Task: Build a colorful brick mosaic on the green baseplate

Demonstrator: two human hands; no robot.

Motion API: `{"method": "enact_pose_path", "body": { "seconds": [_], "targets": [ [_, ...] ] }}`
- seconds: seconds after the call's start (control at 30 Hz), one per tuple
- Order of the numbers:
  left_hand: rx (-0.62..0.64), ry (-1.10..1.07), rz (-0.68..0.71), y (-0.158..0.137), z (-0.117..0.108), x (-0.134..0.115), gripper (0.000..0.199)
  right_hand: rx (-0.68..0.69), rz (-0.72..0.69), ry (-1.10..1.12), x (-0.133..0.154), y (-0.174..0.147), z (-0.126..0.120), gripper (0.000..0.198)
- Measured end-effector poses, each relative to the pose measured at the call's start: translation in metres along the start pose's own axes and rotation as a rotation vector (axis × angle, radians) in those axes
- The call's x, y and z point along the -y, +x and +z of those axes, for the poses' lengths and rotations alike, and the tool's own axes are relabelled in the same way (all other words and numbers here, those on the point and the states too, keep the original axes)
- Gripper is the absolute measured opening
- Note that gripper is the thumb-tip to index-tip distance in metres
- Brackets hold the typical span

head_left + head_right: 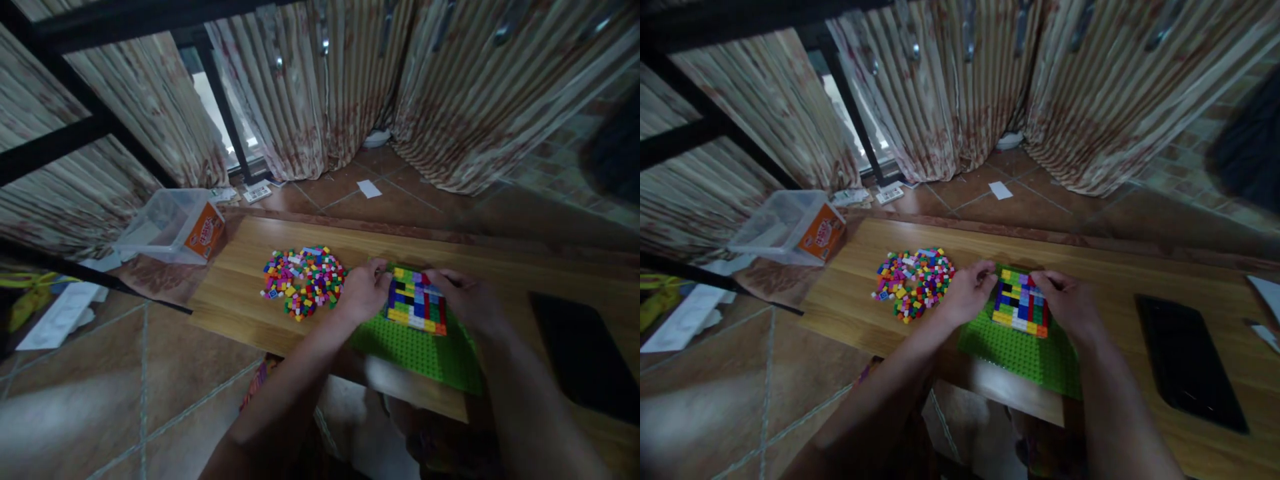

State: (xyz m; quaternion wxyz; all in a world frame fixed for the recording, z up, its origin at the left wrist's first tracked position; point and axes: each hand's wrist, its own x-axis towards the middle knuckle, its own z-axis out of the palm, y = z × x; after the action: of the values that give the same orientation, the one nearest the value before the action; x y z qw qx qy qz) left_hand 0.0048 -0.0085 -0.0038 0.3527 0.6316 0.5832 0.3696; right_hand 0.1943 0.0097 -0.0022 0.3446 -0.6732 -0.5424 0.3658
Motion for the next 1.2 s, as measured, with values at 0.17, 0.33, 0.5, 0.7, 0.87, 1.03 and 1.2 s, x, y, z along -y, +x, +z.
{"method": "enact_pose_path", "body": {
  "seconds": [0.17, 0.33, 0.5, 0.7, 0.87, 1.03, 1.2],
  "targets": [
    [-0.007, 0.077, 0.055, 0.000, -0.066, 0.021, 0.025, -0.072, 0.040, -0.108, 0.004, -0.002, -0.005, 0.035],
    [0.035, 0.255, -0.122, -0.029, -0.153, 0.049, 0.021, -0.144, 0.002, -0.192, -0.004, 0.003, -0.009, 0.033],
    [0.090, 0.437, -0.226, -0.049, -0.170, 0.055, 0.029, -0.129, -0.008, -0.234, -0.002, 0.003, -0.007, 0.034],
    [0.123, 0.538, -0.223, -0.048, -0.161, 0.056, 0.037, -0.068, 0.004, -0.259, 0.003, 0.000, -0.005, 0.036],
    [0.128, 0.575, -0.216, -0.050, -0.165, 0.056, 0.033, -0.070, -0.041, -0.273, -0.004, 0.003, -0.007, 0.034],
    [0.151, 0.572, -0.196, -0.049, -0.162, 0.056, 0.028, -0.074, -0.033, -0.270, -0.003, 0.003, -0.007, 0.033],
    [0.151, 0.589, -0.179, -0.047, -0.161, 0.057, 0.020, -0.076, -0.036, -0.264, -0.002, 0.002, -0.006, 0.034]
  ]
}}
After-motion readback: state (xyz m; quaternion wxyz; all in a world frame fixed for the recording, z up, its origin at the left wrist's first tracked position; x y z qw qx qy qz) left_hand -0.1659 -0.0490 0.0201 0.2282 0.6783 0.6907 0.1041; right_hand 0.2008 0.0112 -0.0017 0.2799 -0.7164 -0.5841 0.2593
